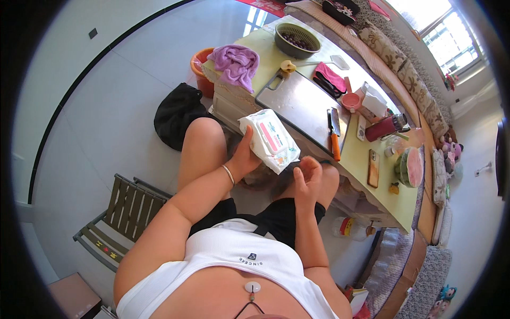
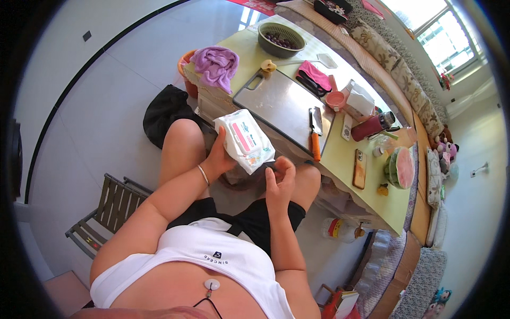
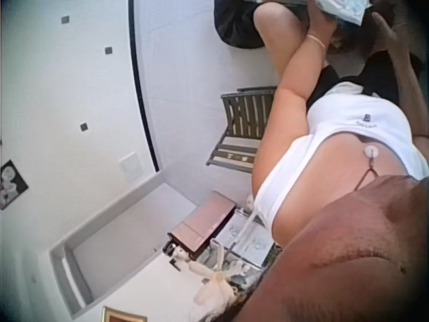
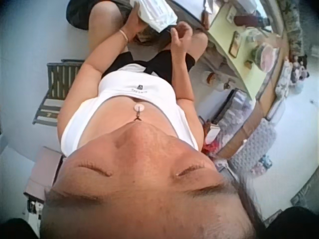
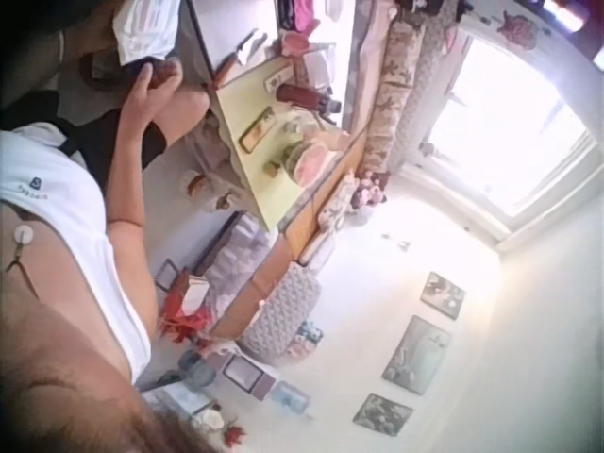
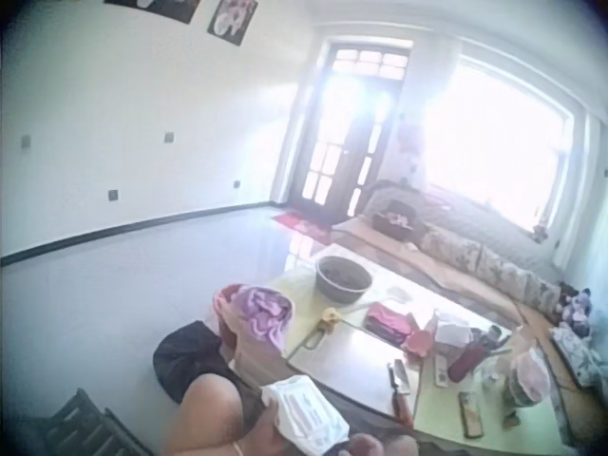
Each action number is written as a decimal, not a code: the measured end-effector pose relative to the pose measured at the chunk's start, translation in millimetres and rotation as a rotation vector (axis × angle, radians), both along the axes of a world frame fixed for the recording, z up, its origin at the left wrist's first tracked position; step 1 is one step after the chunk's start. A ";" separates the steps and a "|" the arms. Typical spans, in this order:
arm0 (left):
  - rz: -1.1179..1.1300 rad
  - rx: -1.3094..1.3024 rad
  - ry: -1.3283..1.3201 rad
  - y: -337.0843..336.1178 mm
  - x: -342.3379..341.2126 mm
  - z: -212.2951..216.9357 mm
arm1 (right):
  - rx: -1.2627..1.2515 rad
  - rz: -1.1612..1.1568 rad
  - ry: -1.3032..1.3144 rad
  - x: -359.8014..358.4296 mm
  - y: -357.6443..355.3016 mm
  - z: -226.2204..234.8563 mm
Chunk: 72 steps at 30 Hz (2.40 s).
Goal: The person sits on the floor and uses a knife to peel a pear over a cutting board, then scrapes the board to remove residue and wipes the surface with a wet wipe.
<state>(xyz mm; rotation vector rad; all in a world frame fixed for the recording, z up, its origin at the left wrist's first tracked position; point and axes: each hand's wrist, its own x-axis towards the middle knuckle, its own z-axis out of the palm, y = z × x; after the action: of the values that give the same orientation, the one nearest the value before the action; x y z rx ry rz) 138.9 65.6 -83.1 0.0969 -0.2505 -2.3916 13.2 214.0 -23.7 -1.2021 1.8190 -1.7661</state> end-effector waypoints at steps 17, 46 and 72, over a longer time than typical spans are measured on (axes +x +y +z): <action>-0.129 -0.085 -0.096 2.8 2.1 -0.6 | 0.308 0.004 0.550 23.9 -59.3 40.4; -0.183 -0.017 0.023 0.0 2.9 21.7 | 0.087 0.070 1.080 2.6 -32.8 43.1; -0.281 -0.028 -0.064 4.6 -0.2 11.7 | 0.152 0.079 1.002 2.9 -50.5 30.8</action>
<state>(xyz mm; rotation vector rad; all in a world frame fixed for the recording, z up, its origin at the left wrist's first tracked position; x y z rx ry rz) 138.7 70.2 -71.5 0.1325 -0.3469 -2.6654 16.2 163.5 7.1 -2.2897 2.2534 -0.9673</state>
